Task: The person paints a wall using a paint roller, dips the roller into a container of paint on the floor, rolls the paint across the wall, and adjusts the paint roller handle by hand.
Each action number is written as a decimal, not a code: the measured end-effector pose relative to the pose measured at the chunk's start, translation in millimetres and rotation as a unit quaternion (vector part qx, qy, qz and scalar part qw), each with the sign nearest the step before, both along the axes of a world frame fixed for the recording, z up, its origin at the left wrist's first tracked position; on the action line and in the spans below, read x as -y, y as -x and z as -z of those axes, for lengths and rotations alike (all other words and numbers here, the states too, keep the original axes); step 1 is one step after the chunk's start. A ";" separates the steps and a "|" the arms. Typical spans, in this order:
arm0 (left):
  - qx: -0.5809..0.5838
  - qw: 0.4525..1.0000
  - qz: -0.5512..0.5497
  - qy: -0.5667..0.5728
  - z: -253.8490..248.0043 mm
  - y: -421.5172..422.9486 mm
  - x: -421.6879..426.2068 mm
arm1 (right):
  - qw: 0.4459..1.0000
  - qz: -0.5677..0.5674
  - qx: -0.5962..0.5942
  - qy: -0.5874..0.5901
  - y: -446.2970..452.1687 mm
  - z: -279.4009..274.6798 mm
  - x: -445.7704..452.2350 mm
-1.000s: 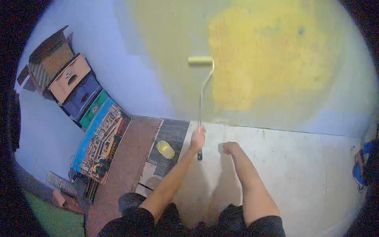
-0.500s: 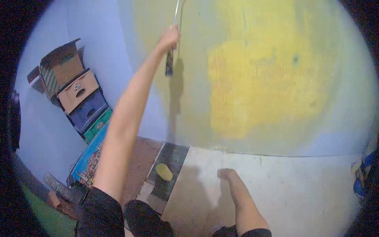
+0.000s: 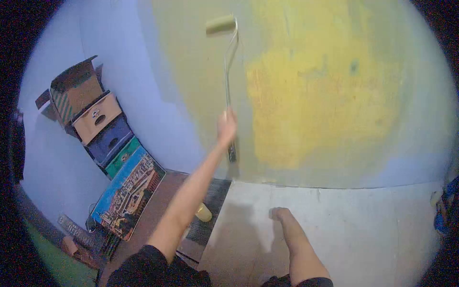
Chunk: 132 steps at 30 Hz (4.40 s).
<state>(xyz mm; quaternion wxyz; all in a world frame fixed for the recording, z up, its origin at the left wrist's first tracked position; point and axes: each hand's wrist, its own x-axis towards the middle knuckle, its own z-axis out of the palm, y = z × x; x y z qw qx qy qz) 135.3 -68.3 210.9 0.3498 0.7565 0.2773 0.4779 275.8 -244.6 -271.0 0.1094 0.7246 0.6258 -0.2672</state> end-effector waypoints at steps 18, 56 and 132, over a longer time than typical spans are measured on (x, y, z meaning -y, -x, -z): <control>-0.204 0.957 -0.201 0.053 331.0 132.0 64.6 | 0.998 0.042 0.035 0.037 52.9 -132.4 38.2; 0.065 0.966 -0.096 -0.230 -279.2 164.4 -131.8 | 0.987 -0.108 -0.087 -0.077 121.8 -216.7 1.0; 0.154 0.987 0.000 0.043 18.6 161.6 -172.6 | 0.998 0.004 -0.010 0.063 56.4 -109.7 8.8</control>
